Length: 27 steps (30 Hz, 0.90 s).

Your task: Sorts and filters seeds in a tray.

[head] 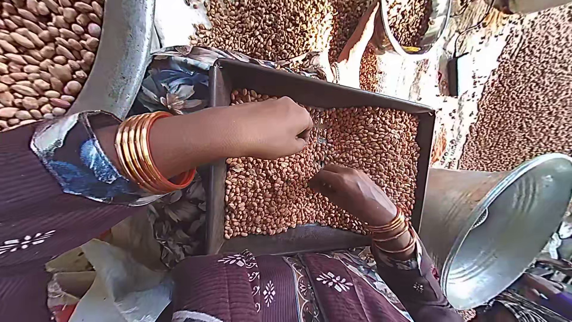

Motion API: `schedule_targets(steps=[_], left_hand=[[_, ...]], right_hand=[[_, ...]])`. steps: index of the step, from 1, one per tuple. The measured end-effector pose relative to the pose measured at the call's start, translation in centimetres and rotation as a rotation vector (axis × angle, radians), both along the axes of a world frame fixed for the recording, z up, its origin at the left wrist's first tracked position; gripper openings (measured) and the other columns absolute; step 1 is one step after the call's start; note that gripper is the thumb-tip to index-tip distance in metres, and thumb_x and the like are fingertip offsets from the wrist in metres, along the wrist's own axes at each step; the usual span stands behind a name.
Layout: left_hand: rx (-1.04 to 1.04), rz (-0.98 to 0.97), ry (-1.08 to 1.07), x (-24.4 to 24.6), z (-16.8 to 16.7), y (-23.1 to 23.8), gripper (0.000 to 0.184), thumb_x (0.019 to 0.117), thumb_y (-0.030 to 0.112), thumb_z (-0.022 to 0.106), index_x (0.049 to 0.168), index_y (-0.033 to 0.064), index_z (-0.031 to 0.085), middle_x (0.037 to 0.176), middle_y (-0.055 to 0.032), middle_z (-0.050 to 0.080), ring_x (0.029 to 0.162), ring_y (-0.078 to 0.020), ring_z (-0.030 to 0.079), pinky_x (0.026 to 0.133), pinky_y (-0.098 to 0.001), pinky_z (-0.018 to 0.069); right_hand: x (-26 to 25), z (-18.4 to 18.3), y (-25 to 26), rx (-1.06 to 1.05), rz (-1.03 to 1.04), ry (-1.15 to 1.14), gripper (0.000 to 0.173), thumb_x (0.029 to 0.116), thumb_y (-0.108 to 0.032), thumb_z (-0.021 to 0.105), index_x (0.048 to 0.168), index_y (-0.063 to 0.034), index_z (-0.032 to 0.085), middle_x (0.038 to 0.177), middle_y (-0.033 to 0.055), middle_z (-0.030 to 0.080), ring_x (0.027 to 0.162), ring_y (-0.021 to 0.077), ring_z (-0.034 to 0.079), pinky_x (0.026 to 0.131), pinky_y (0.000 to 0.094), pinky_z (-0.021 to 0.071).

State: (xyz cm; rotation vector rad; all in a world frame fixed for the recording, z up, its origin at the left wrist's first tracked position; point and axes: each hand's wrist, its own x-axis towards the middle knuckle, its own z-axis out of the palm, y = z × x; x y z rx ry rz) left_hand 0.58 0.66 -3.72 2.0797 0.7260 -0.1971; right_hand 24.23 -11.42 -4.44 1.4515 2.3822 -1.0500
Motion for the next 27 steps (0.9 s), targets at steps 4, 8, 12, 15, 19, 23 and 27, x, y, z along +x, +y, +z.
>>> schedule_targets(steps=[4, 8, 12, 15, 19, 23, 27], left_hand=[[0.029, -0.090, 0.093, 0.1, -0.3, -0.6, 0.018, 0.1048, 0.022, 0.055, 0.101, 0.0122, 0.070, 0.091, -0.0020, 0.061, 0.082, -0.0156, 0.062, 0.072, -0.0363, 0.0514], [0.076, -0.187, 0.055, -0.2, -0.7, -0.9, 0.014, 0.1005, 0.019, 0.061, 0.102, 0.0116, 0.072, 0.095, -0.0038, 0.064, 0.085, -0.0179, 0.064, 0.074, -0.0388, 0.0527], [0.065, -0.309, -0.077, -0.3, -1.4, -1.3, 0.009, 0.0972, 0.020, 0.068, 0.093, 0.0128, 0.072, 0.086, -0.0013, 0.064, 0.080, -0.0155, 0.064, 0.070, -0.0361, 0.0524], [0.067, -0.390, -0.106, -0.2, -1.3, -2.1, 0.006, 0.0943, 0.016, 0.070, 0.091, 0.0127, 0.073, 0.084, -0.0015, 0.064, 0.076, -0.0162, 0.063, 0.066, -0.0372, 0.0509], [0.175, -0.443, -0.087, -0.1, -1.6, -3.7, 0.012, 0.0915, 0.007, 0.068, 0.081, 0.0136, 0.068, 0.084, -0.0016, 0.064, 0.073, -0.0186, 0.064, 0.062, -0.0390, 0.0518], [0.220, -0.466, -0.111, -0.4, -2.0, -3.9, 0.014, 0.0958, 0.005, 0.064, 0.085, 0.0121, 0.069, 0.087, -0.0045, 0.065, 0.075, -0.0212, 0.066, 0.063, -0.0404, 0.0527], [0.234, -0.470, -0.112, -0.4, -1.8, -4.3, 0.014, 0.0947, 0.002, 0.064, 0.084, 0.0094, 0.068, 0.086, -0.0065, 0.064, 0.075, -0.0228, 0.066, 0.063, -0.0402, 0.0530]], right_hand=[[-0.7, -0.9, -1.0, 0.009, 0.037, -0.011, 0.015, 0.0993, -0.020, 0.063, 0.099, -0.0107, 0.075, 0.092, 0.0073, 0.071, 0.080, 0.0227, 0.071, 0.070, 0.0421, 0.0593], [-1.2, -0.9, -1.8, 0.091, 0.049, -0.064, 0.014, 0.0985, -0.019, 0.063, 0.097, -0.0094, 0.074, 0.088, 0.0080, 0.070, 0.077, 0.0245, 0.071, 0.065, 0.0420, 0.0586], [-1.4, -0.7, -2.1, 0.051, 0.054, -0.086, 0.014, 0.0960, -0.021, 0.066, 0.099, -0.0076, 0.071, 0.090, 0.0098, 0.069, 0.076, 0.0266, 0.071, 0.063, 0.0442, 0.0581], [-1.4, -1.0, -2.4, 0.071, 0.023, -0.065, 0.016, 0.0974, -0.021, 0.063, 0.098, -0.0077, 0.072, 0.089, 0.0086, 0.070, 0.076, 0.0240, 0.071, 0.064, 0.0416, 0.0585], [-1.4, -1.5, -2.9, 0.120, -0.005, -0.033, 0.017, 0.0968, -0.020, 0.061, 0.097, -0.0071, 0.072, 0.088, 0.0084, 0.071, 0.075, 0.0226, 0.071, 0.064, 0.0394, 0.0590], [-1.4, -1.9, -3.1, 0.175, -0.014, -0.016, 0.018, 0.0959, -0.019, 0.059, 0.093, -0.0072, 0.072, 0.085, 0.0078, 0.070, 0.071, 0.0210, 0.070, 0.061, 0.0370, 0.0581], [-0.6, -1.3, -2.4, 0.096, -0.103, 0.050, 0.019, 0.0955, -0.023, 0.060, 0.093, -0.0072, 0.070, 0.082, 0.0052, 0.069, 0.070, 0.0154, 0.068, 0.062, 0.0338, 0.0571]])
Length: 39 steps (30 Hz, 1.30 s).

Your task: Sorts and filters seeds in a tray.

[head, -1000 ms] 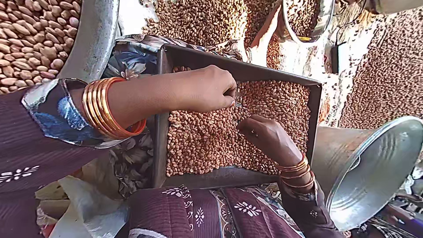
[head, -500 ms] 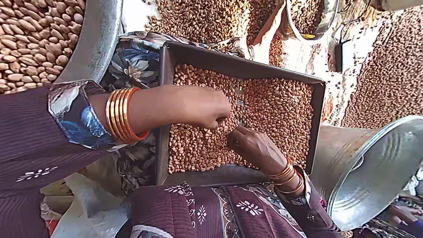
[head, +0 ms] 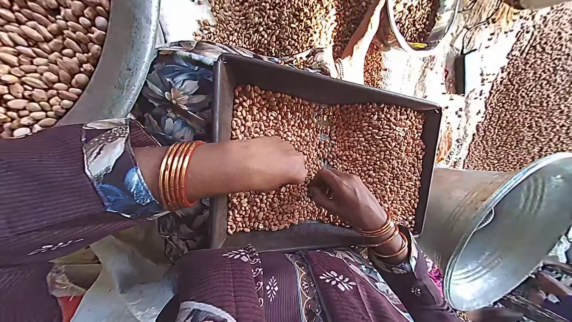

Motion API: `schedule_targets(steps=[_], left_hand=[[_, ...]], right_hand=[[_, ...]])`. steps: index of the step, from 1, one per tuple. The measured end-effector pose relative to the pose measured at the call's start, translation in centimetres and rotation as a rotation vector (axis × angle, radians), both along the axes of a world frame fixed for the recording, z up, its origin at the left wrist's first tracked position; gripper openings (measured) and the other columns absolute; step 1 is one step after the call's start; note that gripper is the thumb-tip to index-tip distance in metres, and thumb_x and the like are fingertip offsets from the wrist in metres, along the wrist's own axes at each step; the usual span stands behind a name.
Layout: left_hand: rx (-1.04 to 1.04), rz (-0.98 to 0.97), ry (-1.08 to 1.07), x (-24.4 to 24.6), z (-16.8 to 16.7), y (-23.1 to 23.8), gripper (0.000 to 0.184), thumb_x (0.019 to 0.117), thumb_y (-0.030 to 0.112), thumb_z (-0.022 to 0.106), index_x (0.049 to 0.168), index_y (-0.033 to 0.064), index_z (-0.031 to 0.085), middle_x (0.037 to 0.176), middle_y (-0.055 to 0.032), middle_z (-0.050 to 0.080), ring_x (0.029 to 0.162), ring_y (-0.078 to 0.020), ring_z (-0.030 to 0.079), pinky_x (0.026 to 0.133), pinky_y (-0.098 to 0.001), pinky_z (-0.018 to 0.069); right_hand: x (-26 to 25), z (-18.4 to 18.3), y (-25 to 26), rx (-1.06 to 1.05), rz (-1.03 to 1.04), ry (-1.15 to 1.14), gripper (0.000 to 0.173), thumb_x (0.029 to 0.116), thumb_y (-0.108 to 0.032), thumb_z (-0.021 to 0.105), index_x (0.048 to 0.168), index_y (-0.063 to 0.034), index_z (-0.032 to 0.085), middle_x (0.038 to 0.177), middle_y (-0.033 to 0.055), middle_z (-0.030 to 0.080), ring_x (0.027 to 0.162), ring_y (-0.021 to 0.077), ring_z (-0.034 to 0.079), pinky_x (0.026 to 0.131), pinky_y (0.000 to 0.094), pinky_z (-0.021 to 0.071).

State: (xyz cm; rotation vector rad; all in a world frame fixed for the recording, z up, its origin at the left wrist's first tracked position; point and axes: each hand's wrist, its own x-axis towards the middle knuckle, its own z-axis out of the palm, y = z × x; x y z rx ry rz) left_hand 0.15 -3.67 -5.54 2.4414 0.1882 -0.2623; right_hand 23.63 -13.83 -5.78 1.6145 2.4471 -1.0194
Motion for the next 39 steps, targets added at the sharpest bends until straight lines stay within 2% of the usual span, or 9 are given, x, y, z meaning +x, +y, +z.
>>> schedule_targets(steps=[5, 10, 21, 25, 29, 31, 33, 36, 39], left_hand=[[0.023, -0.040, 0.126, 0.5, 1.2, -0.8, 0.011, 0.0939, -0.002, 0.064, 0.090, 0.0072, 0.070, 0.094, -0.0108, 0.065, 0.081, -0.0274, 0.067, 0.065, -0.0426, 0.0531], [0.075, -0.043, 0.160, 0.8, 1.8, -1.4, 0.016, 0.0909, -0.008, 0.062, 0.088, 0.0059, 0.069, 0.091, -0.0112, 0.064, 0.078, -0.0266, 0.066, 0.060, -0.0397, 0.0520], [0.006, -0.002, 0.221, 0.8, 1.6, -0.9, 0.011, 0.0926, -0.002, 0.065, 0.088, 0.0075, 0.068, 0.086, -0.0088, 0.063, 0.075, -0.0260, 0.066, 0.059, -0.0411, 0.0521], [-0.059, 0.150, -0.055, 0.6, 0.0, 0.2, 0.014, 0.0989, 0.017, 0.062, 0.087, 0.0105, 0.067, 0.082, -0.0043, 0.062, 0.072, -0.0193, 0.064, 0.059, -0.0373, 0.0511], [-0.573, 0.561, -0.214, 1.7, 2.2, 1.4, 0.017, 0.1026, 0.024, 0.062, 0.093, 0.0119, 0.069, 0.079, 0.0045, 0.058, 0.067, -0.0024, 0.053, 0.059, -0.0193, 0.0434], [-0.975, 0.773, -0.195, 2.1, 3.1, 1.6, 0.024, 0.1075, 0.018, 0.050, 0.088, 0.0109, 0.061, 0.075, 0.0018, 0.058, 0.067, -0.0046, 0.057, 0.061, -0.0195, 0.0460], [-1.258, 0.910, -0.159, 2.4, 3.1, 1.6, 0.028, 0.1107, 0.016, 0.038, 0.096, 0.0077, 0.060, 0.085, -0.0015, 0.062, 0.077, -0.0073, 0.064, 0.071, -0.0215, 0.0550], [-1.463, 1.063, -0.070, 2.9, 2.3, 0.8, 0.030, 0.1109, 0.013, 0.036, 0.109, 0.0046, 0.064, 0.097, -0.0046, 0.067, 0.087, -0.0100, 0.068, 0.080, -0.0250, 0.0565], [-1.605, 1.094, 0.012, 3.2, 2.0, 0.3, 0.031, 0.1121, 0.019, 0.037, 0.113, 0.0043, 0.065, 0.101, -0.0059, 0.067, 0.091, -0.0130, 0.069, 0.085, -0.0294, 0.0571]], right_hand=[[3.2, 1.8, 1.4, 0.024, -0.282, 0.135, 0.013, 0.0855, -0.021, 0.066, 0.090, -0.0094, 0.063, 0.075, -0.0036, 0.066, 0.063, 0.0019, 0.062, 0.057, 0.0223, 0.0524], [5.6, 2.8, 2.0, 0.038, -0.324, 0.163, 0.010, 0.0832, -0.017, 0.067, 0.089, -0.0104, 0.061, 0.072, -0.0054, 0.062, 0.060, -0.0002, 0.058, 0.053, 0.0191, 0.0483], [3.1, 0.9, 0.6, 0.010, -0.008, -0.016, 0.016, 0.0967, -0.020, 0.065, 0.098, -0.0073, 0.075, 0.092, 0.0077, 0.069, 0.081, 0.0179, 0.069, 0.073, 0.0338, 0.0585], [2.1, 0.4, -0.5, 0.159, 0.015, -0.135, 0.013, 0.0968, -0.014, 0.065, 0.095, -0.0044, 0.074, 0.088, 0.0112, 0.068, 0.080, 0.0254, 0.070, 0.070, 0.0368, 0.0598], [1.9, 0.3, -1.3, 0.171, 0.034, -0.189, 0.018, 0.1008, -0.017, 0.061, 0.096, -0.0043, 0.073, 0.090, 0.0125, 0.069, 0.081, 0.0286, 0.070, 0.066, 0.0399, 0.0598], [2.0, 0.5, -1.0, 0.150, 0.023, -0.163, 0.017, 0.0984, -0.015, 0.062, 0.094, -0.0034, 0.073, 0.088, 0.0123, 0.069, 0.078, 0.0274, 0.071, 0.066, 0.0402, 0.0600], [2.0, 1.4, -0.3, 0.181, -0.007, -0.089, 0.014, 0.0946, -0.014, 0.064, 0.091, -0.0044, 0.073, 0.084, 0.0102, 0.069, 0.072, 0.0214, 0.068, 0.064, 0.0348, 0.0585], [1.3, 4.2, 1.1, 0.278, -0.087, 0.114, 0.014, 0.0933, -0.016, 0.070, 0.100, -0.0049, 0.074, 0.091, 0.0071, 0.070, 0.075, 0.0089, 0.067, 0.068, 0.0214, 0.0570], [1.1, 6.1, 2.5, 0.408, -0.103, 0.043, 0.016, 0.0952, -0.015, 0.069, 0.107, -0.0047, 0.075, 0.099, 0.0102, 0.070, 0.079, 0.0105, 0.068, 0.070, 0.0221, 0.0576]])
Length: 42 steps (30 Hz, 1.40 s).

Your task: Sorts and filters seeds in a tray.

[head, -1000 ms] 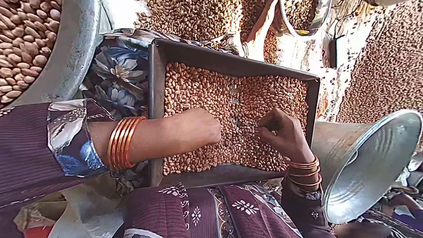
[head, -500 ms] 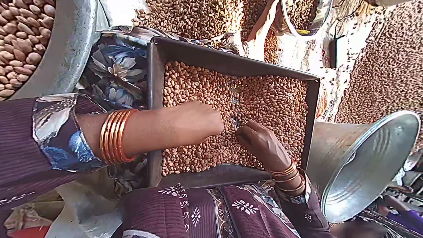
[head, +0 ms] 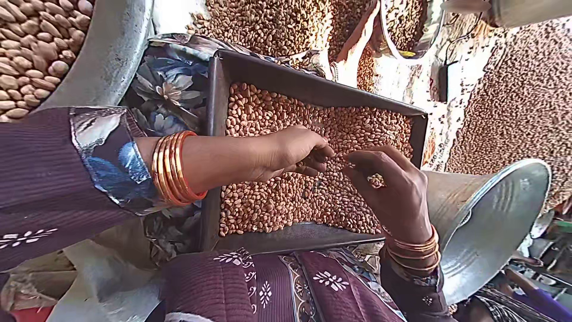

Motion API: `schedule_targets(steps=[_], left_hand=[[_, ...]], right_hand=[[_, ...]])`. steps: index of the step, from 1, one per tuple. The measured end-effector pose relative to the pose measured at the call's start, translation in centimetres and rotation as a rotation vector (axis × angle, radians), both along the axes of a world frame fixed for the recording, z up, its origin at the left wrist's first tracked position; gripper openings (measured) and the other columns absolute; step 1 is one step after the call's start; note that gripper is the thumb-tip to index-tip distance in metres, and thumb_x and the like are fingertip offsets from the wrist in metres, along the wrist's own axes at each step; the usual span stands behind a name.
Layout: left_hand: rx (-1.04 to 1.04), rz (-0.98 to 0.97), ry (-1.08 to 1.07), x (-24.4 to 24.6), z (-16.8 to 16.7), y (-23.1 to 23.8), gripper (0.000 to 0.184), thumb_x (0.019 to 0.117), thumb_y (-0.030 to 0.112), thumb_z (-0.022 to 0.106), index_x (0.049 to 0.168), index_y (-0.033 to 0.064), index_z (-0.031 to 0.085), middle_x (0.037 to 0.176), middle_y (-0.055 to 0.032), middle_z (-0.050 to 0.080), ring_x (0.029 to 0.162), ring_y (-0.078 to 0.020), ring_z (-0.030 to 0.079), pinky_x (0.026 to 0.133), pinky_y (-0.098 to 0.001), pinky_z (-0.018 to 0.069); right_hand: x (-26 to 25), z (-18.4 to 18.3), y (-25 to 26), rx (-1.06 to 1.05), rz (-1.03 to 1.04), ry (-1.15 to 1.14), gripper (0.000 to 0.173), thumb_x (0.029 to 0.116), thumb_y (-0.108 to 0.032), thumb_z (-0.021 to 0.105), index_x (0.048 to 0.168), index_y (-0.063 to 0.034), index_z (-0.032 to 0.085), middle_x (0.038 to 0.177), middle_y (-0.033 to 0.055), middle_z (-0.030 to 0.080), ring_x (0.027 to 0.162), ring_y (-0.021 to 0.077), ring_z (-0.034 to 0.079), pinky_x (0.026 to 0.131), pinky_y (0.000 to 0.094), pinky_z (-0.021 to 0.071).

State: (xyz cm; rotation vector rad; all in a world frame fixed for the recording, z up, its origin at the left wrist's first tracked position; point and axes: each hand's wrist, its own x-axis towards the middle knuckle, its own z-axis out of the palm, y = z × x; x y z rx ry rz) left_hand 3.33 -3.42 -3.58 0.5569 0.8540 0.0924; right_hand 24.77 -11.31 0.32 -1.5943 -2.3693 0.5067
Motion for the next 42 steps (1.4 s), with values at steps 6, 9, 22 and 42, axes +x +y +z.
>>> schedule_targets(steps=[6, 9, 22, 42], left_hand=[[-0.095, 0.070, 0.032, 0.0, 0.0, 0.0, 0.026, 0.1099, 0.016, 0.042, 0.103, 0.0065, 0.065, 0.086, -0.0035, 0.064, 0.072, -0.0100, 0.065, 0.067, -0.0225, 0.0550], [-0.043, 0.093, 0.030, 0.0, 0.2, 0.2, 0.028, 0.1099, 0.015, 0.040, 0.103, 0.0059, 0.066, 0.084, -0.0025, 0.064, 0.071, -0.0088, 0.064, 0.067, -0.0213, 0.0541], [-0.020, 0.145, 0.078, 0.0, -0.1, 0.2, 0.028, 0.1115, 0.018, 0.039, 0.121, 0.0064, 0.064, 0.114, -0.0066, 0.065, 0.102, -0.0129, 0.065, 0.090, -0.0295, 0.0534], [0.004, 0.191, 0.045, -0.1, 0.3, 0.5, 0.024, 0.1090, 0.012, 0.043, 0.112, 0.0054, 0.066, 0.093, -0.0032, 0.067, 0.083, -0.0102, 0.068, 0.078, -0.0251, 0.0570]], right_hand=[[2.3, -4.9, 1.2, -0.169, -0.013, -0.303, 0.014, 0.0986, -0.015, 0.065, 0.098, -0.0052, 0.075, 0.091, 0.0129, 0.067, 0.079, 0.0291, 0.069, 0.068, 0.0463, 0.0573], [2.2, -6.1, 1.0, -0.172, -0.017, -0.299, 0.015, 0.0991, -0.016, 0.064, 0.098, -0.0042, 0.073, 0.090, 0.0131, 0.067, 0.080, 0.0293, 0.069, 0.068, 0.0461, 0.0571], [1.5, -3.0, 1.1, -0.174, -0.077, 0.235, 0.021, 0.0982, -0.017, 0.066, 0.113, -0.0034, 0.073, 0.098, 0.0047, 0.069, 0.074, 0.0026, 0.065, 0.065, 0.0183, 0.0577], [1.7, -5.2, -0.8, -0.214, 0.046, -0.266, 0.013, 0.0957, -0.018, 0.068, 0.095, -0.0068, 0.074, 0.090, 0.0106, 0.068, 0.072, 0.0249, 0.068, 0.060, 0.0421, 0.0564]])
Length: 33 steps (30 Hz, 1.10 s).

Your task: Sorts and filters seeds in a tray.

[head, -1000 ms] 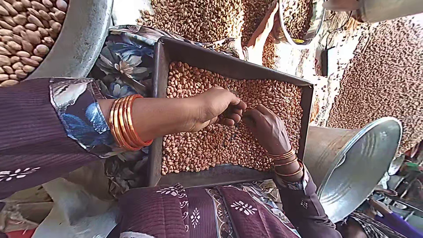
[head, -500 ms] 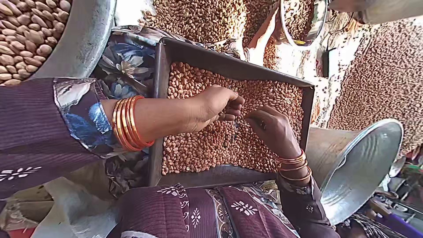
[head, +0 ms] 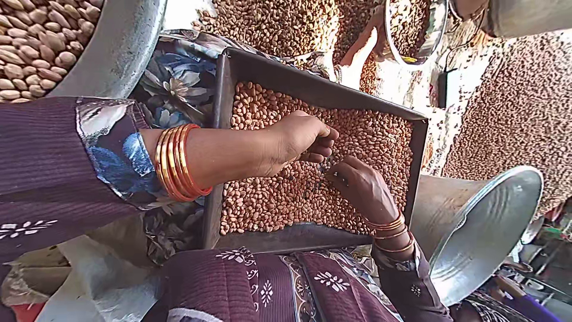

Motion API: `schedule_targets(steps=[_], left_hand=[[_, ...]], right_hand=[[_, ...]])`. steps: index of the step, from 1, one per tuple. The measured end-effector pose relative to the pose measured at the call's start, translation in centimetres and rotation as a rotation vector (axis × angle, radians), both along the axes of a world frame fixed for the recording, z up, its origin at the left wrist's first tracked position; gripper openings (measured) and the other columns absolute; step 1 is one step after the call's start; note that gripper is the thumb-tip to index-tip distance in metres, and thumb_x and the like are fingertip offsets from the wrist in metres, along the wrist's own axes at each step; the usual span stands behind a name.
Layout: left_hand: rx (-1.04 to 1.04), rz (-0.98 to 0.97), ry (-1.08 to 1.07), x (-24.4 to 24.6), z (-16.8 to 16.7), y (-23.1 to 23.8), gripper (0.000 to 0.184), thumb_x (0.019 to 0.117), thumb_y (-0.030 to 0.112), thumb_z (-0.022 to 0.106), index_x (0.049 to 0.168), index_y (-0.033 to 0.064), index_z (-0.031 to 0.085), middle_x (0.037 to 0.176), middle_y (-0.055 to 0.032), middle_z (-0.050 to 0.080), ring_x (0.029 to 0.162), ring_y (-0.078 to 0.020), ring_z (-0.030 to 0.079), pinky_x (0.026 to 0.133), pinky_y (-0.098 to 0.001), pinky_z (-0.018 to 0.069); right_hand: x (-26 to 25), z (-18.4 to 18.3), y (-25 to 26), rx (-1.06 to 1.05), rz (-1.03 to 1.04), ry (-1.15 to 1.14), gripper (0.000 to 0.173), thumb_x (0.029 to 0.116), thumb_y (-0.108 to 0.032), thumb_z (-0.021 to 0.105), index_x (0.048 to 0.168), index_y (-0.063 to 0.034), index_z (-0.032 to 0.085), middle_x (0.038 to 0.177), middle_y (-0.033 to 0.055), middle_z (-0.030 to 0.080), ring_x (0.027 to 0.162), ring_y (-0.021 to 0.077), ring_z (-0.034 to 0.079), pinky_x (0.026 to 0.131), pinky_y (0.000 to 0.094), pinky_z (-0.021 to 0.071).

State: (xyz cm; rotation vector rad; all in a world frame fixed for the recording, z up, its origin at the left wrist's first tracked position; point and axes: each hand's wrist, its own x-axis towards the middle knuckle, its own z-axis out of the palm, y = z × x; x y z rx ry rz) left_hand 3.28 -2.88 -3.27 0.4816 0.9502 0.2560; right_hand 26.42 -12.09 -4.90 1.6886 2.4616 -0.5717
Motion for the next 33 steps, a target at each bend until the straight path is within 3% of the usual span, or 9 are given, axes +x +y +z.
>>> schedule_targets(steps=[10, 15, 20, 23, 25, 27, 29, 31, 33], left_hand=[[0.016, 0.011, 0.044, 0.0, -0.3, -0.1, 0.025, 0.1092, 0.013, 0.042, 0.115, 0.0056, 0.066, 0.099, -0.0051, 0.067, 0.082, -0.0103, 0.067, 0.075, -0.0242, 0.0558], [0.016, 0.012, 0.048, 0.1, -0.1, -0.1, 0.028, 0.1100, 0.012, 0.039, 0.116, 0.0063, 0.065, 0.101, -0.0046, 0.066, 0.083, -0.0100, 0.067, 0.075, -0.0243, 0.0560], [0.020, 0.012, 0.064, 0.1, -0.3, -0.1, 0.027, 0.1097, 0.012, 0.040, 0.113, 0.0068, 0.067, 0.098, -0.0043, 0.066, 0.083, -0.0107, 0.067, 0.075, -0.0251, 0.0556], [0.025, 0.004, 0.073, 0.1, -0.3, -0.2, 0.026, 0.1094, 0.011, 0.041, 0.114, 0.0062, 0.067, 0.098, -0.0042, 0.067, 0.083, -0.0105, 0.066, 0.076, -0.0251, 0.0553], [0.041, -0.018, 0.084, 0.2, -0.3, -0.3, 0.025, 0.1090, 0.011, 0.042, 0.115, 0.0070, 0.066, 0.102, -0.0040, 0.066, 0.087, -0.0098, 0.066, 0.079, -0.0251, 0.0549], [0.048, -0.045, 0.093, 0.1, -0.3, -0.3, 0.026, 0.1097, 0.011, 0.041, 0.120, 0.0067, 0.064, 0.111, -0.0056, 0.064, 0.098, -0.0113, 0.064, 0.088, -0.0280, 0.0524], [0.026, -0.044, 0.088, 0.1, -0.7, -0.4, 0.028, 0.1103, 0.013, 0.041, 0.124, 0.0060, 0.064, 0.115, -0.0069, 0.063, 0.104, -0.0122, 0.063, 0.092, -0.0294, 0.0504], [-0.009, -0.022, 0.071, 0.2, -0.8, -0.4, 0.027, 0.1108, 0.016, 0.040, 0.119, 0.0063, 0.064, 0.109, -0.0058, 0.064, 0.099, -0.0120, 0.064, 0.089, -0.0288, 0.0520], [-0.020, 0.011, 0.041, 0.2, -0.5, -0.3, 0.026, 0.1103, 0.017, 0.042, 0.111, 0.0055, 0.066, 0.098, -0.0046, 0.066, 0.088, -0.0114, 0.067, 0.082, -0.0276, 0.0556]], right_hand=[[-0.6, -0.6, 0.2, 0.030, -0.072, -0.067, 0.014, 0.0967, -0.015, 0.066, 0.106, -0.0061, 0.070, 0.092, 0.0123, 0.066, 0.071, 0.0283, 0.067, 0.059, 0.0448, 0.0550], [-0.4, -1.2, 0.4, 0.089, -0.049, -0.049, 0.012, 0.0973, -0.015, 0.066, 0.102, -0.0069, 0.073, 0.092, 0.0121, 0.068, 0.074, 0.0291, 0.069, 0.057, 0.0450, 0.0550], [-0.5, -1.4, 0.4, 0.126, -0.002, -0.047, 0.022, 0.0970, -0.026, 0.068, 0.097, -0.0045, 0.071, 0.087, 0.0125, 0.065, 0.071, 0.0283, 0.067, 0.057, 0.0428, 0.0539], [-0.9, -1.7, 0.5, 0.145, -0.008, -0.069, 0.020, 0.0962, -0.023, 0.065, 0.095, -0.0039, 0.071, 0.086, 0.0129, 0.064, 0.067, 0.0287, 0.066, 0.052, 0.0427, 0.0520], [-1.0, -1.5, 0.6, 0.155, -0.028, -0.031, 0.017, 0.0936, -0.020, 0.065, 0.095, -0.0042, 0.072, 0.086, 0.0120, 0.065, 0.065, 0.0260, 0.065, 0.051, 0.0405, 0.0518], [-1.1, -0.2, 0.7, 0.159, -0.097, 0.157, 0.018, 0.0916, -0.019, 0.068, 0.100, -0.0043, 0.073, 0.086, 0.0080, 0.066, 0.064, 0.0157, 0.062, 0.054, 0.0303, 0.0513], [-0.9, 2.0, 0.8, 0.129, -0.176, 0.351, 0.026, 0.0942, -0.020, 0.070, 0.114, -0.0041, 0.070, 0.094, 0.0061, 0.070, 0.070, 0.0075, 0.065, 0.059, 0.0224, 0.0560], [0.0, 4.0, 1.0, 0.133, -0.233, 0.286, 0.028, 0.1012, -0.022, 0.063, 0.124, -0.0065, 0.068, 0.101, 0.0069, 0.071, 0.071, 0.0095, 0.070, 0.058, 0.0271, 0.0616], [0.5, 4.5, 0.8, 0.140, -0.269, -0.016, 0.027, 0.1050, -0.021, 0.055, 0.122, -0.0067, 0.070, 0.098, 0.0121, 0.071, 0.067, 0.0217, 0.069, 0.058, 0.0407, 0.0589]])
